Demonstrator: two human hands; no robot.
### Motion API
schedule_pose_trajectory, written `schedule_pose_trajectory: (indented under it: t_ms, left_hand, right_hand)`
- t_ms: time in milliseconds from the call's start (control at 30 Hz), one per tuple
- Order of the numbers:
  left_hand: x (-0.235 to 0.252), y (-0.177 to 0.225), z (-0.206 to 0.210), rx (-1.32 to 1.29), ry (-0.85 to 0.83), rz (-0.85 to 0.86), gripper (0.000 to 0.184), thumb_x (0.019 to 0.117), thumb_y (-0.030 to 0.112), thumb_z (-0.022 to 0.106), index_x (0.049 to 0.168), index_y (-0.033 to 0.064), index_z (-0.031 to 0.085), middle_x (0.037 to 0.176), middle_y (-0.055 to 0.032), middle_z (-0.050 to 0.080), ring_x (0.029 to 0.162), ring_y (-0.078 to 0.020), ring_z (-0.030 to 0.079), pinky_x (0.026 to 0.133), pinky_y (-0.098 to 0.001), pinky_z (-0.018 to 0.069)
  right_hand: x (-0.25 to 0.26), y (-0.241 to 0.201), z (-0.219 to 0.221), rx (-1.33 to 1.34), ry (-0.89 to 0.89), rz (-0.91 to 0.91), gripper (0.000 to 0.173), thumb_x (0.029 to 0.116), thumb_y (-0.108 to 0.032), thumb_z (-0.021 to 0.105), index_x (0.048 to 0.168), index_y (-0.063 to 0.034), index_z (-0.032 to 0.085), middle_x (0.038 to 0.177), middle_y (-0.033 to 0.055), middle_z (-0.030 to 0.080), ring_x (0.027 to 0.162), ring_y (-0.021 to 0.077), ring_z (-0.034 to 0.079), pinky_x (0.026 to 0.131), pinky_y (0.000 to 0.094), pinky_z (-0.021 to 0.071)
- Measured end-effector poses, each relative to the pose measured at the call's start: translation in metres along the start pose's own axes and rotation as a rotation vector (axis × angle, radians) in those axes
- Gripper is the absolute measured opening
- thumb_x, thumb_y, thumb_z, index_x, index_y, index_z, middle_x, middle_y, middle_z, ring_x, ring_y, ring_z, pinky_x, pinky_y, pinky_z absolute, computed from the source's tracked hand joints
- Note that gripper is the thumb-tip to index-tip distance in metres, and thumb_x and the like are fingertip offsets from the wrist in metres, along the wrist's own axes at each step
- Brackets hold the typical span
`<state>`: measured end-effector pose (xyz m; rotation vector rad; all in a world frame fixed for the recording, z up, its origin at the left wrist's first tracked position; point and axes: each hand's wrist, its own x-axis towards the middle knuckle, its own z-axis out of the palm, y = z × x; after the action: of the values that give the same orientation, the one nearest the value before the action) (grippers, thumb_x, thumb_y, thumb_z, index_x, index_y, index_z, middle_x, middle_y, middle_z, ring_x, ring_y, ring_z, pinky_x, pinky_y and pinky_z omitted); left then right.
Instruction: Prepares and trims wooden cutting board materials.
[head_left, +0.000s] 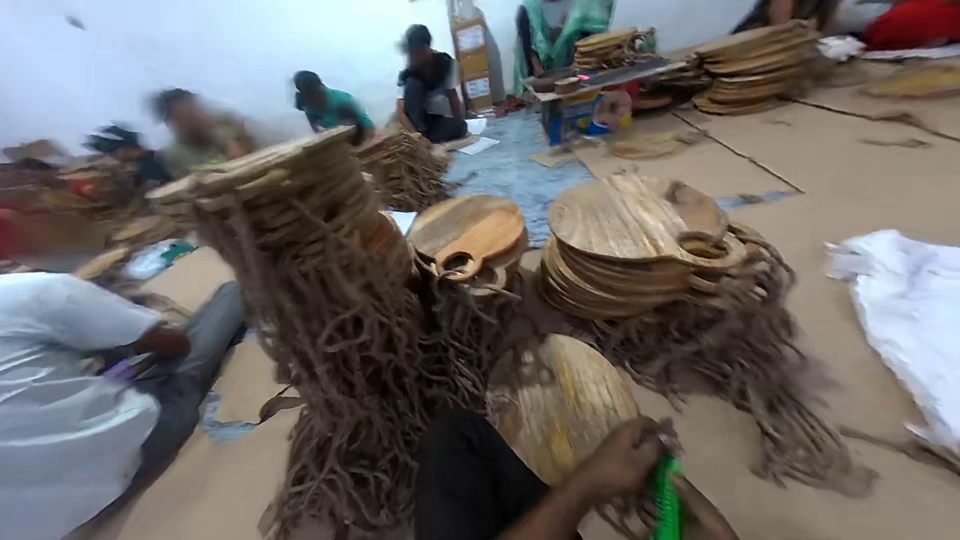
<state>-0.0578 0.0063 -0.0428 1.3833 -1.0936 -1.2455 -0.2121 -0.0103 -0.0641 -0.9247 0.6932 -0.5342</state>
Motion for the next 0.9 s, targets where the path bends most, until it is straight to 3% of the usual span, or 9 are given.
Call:
schedule_pose_trajectory:
  t_ms: [33, 100, 200, 300, 467, 600, 800, 900]
  left_hand:
    - [-0.003, 0.006, -0.004, 0.007, 0.011, -0.016, 0.041, 0.1099, 0.020, 0.040, 0.136, -0.0089, 0.052, 0.113, -0.0220, 0.066, 0.096, -0.0225, 0.066, 0.089, -0.0418, 0.0554]
    - [-0.001, 0.009, -0.002, 0.034, 0.019, -0.035, 0.038, 0.1091, 0.019, 0.040, 0.131, -0.0082, 0.055, 0.109, -0.0175, 0.066, 0.092, -0.0168, 0.065, 0.087, -0.0362, 0.0555]
    - [0.007, -0.004, 0.003, 0.022, 0.028, -0.058, 0.038, 0.1089, 0.022, 0.040, 0.127, -0.0049, 0.059, 0.108, -0.0141, 0.068, 0.091, -0.0148, 0.067, 0.084, -0.0351, 0.0569]
    - [0.011, -0.014, 0.008, -0.090, 0.083, -0.066, 0.036, 0.1084, 0.020, 0.037, 0.119, -0.0033, 0.062, 0.096, -0.0085, 0.067, 0.081, -0.0120, 0.065, 0.075, -0.0316, 0.0567]
    - [0.014, -0.017, 0.022, -0.300, 0.276, -0.179, 0.042, 0.1115, 0.016, 0.028, 0.094, 0.0002, 0.063, 0.072, -0.0026, 0.060, 0.057, -0.0086, 0.056, 0.053, -0.0244, 0.0479]
    - [0.020, -0.025, 0.020, -0.240, 0.336, -0.223, 0.057, 0.1143, 0.030, 0.024, 0.082, 0.0010, 0.062, 0.066, -0.0049, 0.060, 0.056, -0.0128, 0.057, 0.055, -0.0283, 0.0499]
    - [0.025, -0.035, 0.010, -0.049, 0.309, -0.198, 0.058, 0.1135, 0.031, 0.026, 0.079, 0.0022, 0.063, 0.065, -0.0064, 0.058, 0.058, -0.0171, 0.057, 0.058, -0.0351, 0.0508]
    - [0.032, -0.037, 0.006, -0.003, 0.350, -0.165, 0.055, 0.1109, 0.026, 0.028, 0.068, 0.0053, 0.056, 0.057, -0.0030, 0.053, 0.054, -0.0153, 0.054, 0.057, -0.0354, 0.0491]
  right_hand:
    - [-0.006, -0.009, 0.009, 0.004, -0.006, 0.051, 0.029, 0.1081, -0.024, 0.038, 0.124, -0.0049, 0.053, 0.095, 0.0018, 0.069, 0.083, 0.0136, 0.069, 0.076, 0.0343, 0.0612]
    - [-0.012, -0.027, 0.023, -0.004, 0.004, 0.141, 0.028, 0.1091, -0.018, 0.039, 0.127, -0.0007, 0.051, 0.100, 0.0061, 0.070, 0.087, 0.0167, 0.071, 0.079, 0.0363, 0.0616]
    - [-0.005, -0.029, 0.021, 0.005, 0.091, 0.251, 0.023, 0.1098, -0.016, 0.039, 0.117, -0.0028, 0.056, 0.087, 0.0043, 0.070, 0.075, 0.0142, 0.069, 0.069, 0.0308, 0.0599]
    - [0.003, -0.022, 0.013, 0.080, 0.133, 0.349, 0.025, 0.1101, -0.021, 0.042, 0.102, -0.0062, 0.061, 0.075, 0.0032, 0.066, 0.063, 0.0122, 0.065, 0.058, 0.0268, 0.0564]
    - [0.008, -0.008, 0.015, 0.235, 0.119, 0.432, 0.028, 0.1095, -0.024, 0.038, 0.087, -0.0129, 0.051, 0.057, -0.0063, 0.042, 0.042, 0.0026, 0.040, 0.042, 0.0167, 0.0372]
    - [0.012, -0.005, 0.026, 0.285, 0.206, 0.445, 0.027, 0.1097, -0.022, 0.038, 0.086, -0.0138, 0.047, 0.054, -0.0067, 0.037, 0.040, 0.0021, 0.036, 0.038, 0.0165, 0.0346]
    - [0.018, -0.003, 0.023, 0.248, 0.177, 0.430, 0.027, 0.1090, -0.021, 0.038, 0.084, -0.0143, 0.046, 0.053, -0.0074, 0.035, 0.040, 0.0016, 0.034, 0.039, 0.0163, 0.0333]
    - [0.011, 0.005, 0.039, 0.204, 0.246, 0.346, 0.029, 0.1106, -0.020, 0.037, 0.084, -0.0135, 0.046, 0.054, -0.0077, 0.034, 0.041, 0.0020, 0.032, 0.040, 0.0170, 0.0307]
